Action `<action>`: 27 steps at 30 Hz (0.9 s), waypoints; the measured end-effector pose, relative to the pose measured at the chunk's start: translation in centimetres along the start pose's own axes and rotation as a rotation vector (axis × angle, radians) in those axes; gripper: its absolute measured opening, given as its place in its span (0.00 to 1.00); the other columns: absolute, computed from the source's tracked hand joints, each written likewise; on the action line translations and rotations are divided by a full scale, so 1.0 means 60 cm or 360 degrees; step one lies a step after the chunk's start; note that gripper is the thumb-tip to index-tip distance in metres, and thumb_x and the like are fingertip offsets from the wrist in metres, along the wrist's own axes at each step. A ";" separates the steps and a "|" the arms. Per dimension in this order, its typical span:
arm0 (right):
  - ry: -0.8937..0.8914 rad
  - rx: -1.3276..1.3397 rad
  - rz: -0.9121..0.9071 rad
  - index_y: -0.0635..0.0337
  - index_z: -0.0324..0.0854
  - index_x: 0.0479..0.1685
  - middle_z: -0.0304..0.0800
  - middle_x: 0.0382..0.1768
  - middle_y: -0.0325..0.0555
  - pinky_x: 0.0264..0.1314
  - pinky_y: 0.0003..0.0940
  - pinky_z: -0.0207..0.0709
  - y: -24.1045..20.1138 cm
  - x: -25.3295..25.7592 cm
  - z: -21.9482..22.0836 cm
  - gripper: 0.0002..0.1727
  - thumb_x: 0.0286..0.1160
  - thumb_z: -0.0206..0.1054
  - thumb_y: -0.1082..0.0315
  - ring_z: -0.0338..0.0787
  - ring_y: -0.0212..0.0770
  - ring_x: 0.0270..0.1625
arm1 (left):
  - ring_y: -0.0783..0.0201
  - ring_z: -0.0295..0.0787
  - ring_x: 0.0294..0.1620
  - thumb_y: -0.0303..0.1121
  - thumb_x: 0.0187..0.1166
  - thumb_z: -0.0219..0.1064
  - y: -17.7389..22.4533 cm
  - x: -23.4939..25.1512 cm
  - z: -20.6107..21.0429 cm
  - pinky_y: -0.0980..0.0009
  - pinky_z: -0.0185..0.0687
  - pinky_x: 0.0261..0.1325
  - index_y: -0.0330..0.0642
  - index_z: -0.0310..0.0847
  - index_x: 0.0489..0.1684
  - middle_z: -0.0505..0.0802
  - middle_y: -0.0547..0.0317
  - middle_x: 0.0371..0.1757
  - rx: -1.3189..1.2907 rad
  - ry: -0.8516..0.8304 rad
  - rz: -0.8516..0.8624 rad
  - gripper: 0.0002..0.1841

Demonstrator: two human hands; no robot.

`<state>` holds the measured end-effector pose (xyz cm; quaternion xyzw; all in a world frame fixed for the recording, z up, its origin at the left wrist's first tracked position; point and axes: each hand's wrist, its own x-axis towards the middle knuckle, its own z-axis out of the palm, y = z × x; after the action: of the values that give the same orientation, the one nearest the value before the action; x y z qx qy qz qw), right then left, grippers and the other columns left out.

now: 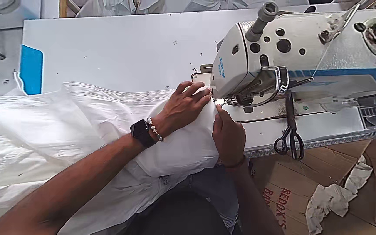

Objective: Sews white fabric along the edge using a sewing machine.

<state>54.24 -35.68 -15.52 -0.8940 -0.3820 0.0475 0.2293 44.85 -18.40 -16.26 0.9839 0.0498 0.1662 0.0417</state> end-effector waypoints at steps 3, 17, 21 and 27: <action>0.0204 0.0152 -0.0040 0.54 0.91 0.53 0.91 0.33 0.45 0.32 0.50 0.82 0.043 0.038 -0.024 0.14 0.83 0.63 0.60 0.90 0.45 0.32 | 0.53 0.74 0.84 0.35 0.85 0.52 0.042 -0.020 0.002 0.55 0.65 0.85 0.46 0.87 0.66 0.87 0.59 0.75 -0.0257 0.0023 -0.0200 0.20; 0.0153 -0.0041 -0.0045 0.46 0.89 0.67 0.89 0.44 0.51 0.49 0.53 0.81 0.091 0.027 -0.036 0.20 0.84 0.59 0.57 0.88 0.54 0.50 | 0.56 0.72 0.85 0.39 0.87 0.55 -0.008 -0.029 0.012 0.55 0.64 0.87 0.54 0.86 0.71 0.87 0.66 0.76 -0.0380 0.0015 0.0120 0.20; 0.0224 -0.0019 -0.0121 0.55 0.87 0.66 0.90 0.41 0.49 0.50 0.51 0.81 0.083 0.028 -0.014 0.23 0.80 0.67 0.51 0.88 0.52 0.48 | 0.55 0.71 0.85 0.40 0.86 0.54 -0.021 -0.024 0.008 0.54 0.63 0.86 0.55 0.84 0.75 0.86 0.66 0.77 -0.0371 -0.0053 0.0185 0.22; 0.0370 0.0085 -0.0513 0.42 0.89 0.64 0.91 0.63 0.37 0.64 0.43 0.78 0.061 -0.008 0.006 0.17 0.81 0.63 0.64 0.85 0.43 0.66 | 0.58 0.71 0.83 0.43 0.87 0.53 -0.035 -0.017 0.006 0.54 0.61 0.86 0.61 0.82 0.77 0.85 0.68 0.77 -0.0383 -0.0099 0.0260 0.23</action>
<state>56.24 -38.07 -17.54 -0.8143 -0.4898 -0.0832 0.3003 43.82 -16.44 -17.17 0.9773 -0.0521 0.1434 0.1471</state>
